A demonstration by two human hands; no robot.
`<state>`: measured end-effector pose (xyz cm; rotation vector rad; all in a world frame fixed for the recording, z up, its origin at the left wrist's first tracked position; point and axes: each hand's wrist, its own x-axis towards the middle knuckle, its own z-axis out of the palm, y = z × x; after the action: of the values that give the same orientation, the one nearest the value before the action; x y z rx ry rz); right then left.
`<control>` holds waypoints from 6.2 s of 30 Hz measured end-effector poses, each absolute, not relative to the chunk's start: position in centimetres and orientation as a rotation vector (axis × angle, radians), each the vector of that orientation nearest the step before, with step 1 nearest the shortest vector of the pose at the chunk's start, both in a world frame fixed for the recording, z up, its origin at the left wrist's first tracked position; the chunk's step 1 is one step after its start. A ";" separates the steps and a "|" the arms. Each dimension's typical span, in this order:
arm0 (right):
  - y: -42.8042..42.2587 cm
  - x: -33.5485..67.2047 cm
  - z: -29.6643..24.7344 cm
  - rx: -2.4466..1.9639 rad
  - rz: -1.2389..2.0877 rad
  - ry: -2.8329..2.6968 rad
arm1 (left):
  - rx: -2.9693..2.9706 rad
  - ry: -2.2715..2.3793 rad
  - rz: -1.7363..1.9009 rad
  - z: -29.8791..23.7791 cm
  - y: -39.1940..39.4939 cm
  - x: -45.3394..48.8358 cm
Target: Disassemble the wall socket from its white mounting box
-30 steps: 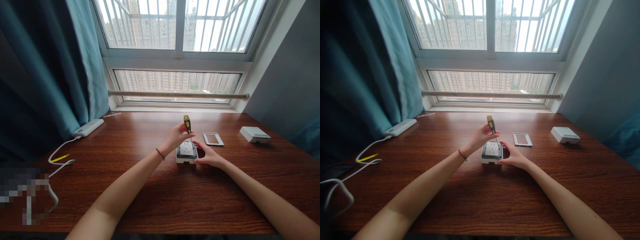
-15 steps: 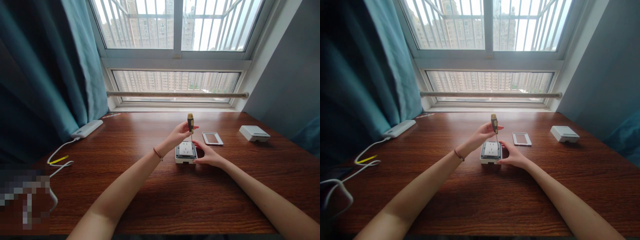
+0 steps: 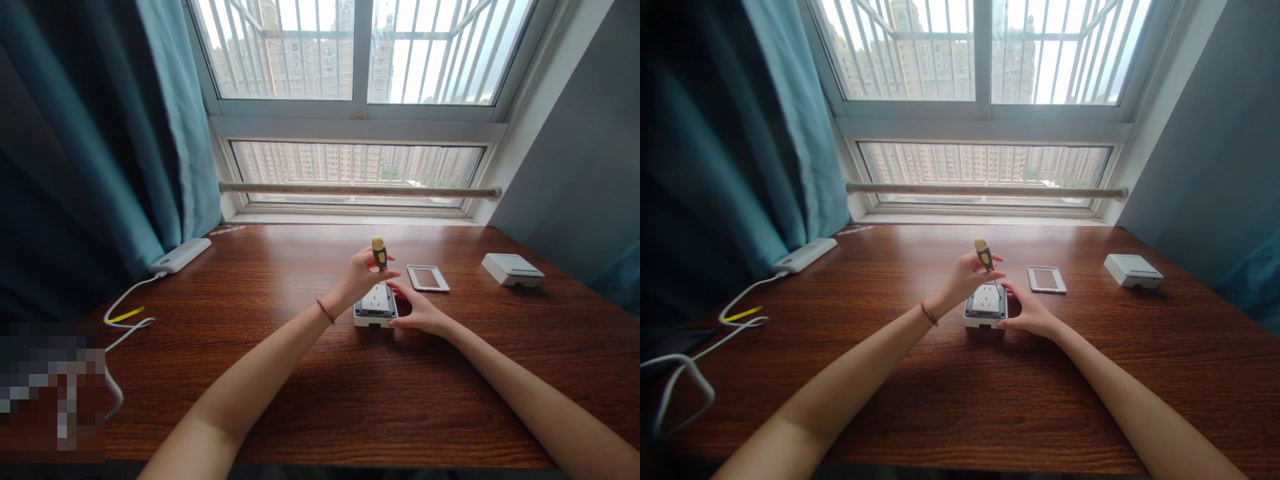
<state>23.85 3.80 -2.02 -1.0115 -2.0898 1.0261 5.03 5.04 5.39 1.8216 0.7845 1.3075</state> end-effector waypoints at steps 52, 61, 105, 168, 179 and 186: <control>4.1 24.2 -2.8 -0.997 1.042 -2.074 | 1.917 0.998 1.295 5.5 5.2 4.9; 4.1 24.2 -2.7 -1.005 1.034 -2.088 | 1.544 0.645 0.958 7.3 5.0 3.9; 4.1 24.1 -2.7 -1.007 1.029 -2.070 | 1.995 0.883 1.037 6.8 4.7 4.2; 3.8 24.1 -2.2 -1.041 1.024 -2.087 | 1.586 0.726 1.018 6.7 5.0 4.3; 4.1 24.2 -2.7 -0.986 1.046 -2.065 | 1.759 0.879 1.131 6.3 5.2 4.4; 3.9 24.2 -2.4 -1.027 1.048 -2.074 | 1.843 1.038 1.343 4.8 5.6 5.0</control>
<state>24.15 3.90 -2.42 -1.0269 -2.0741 1.0483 4.99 5.59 4.78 1.8431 1.0376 1.3428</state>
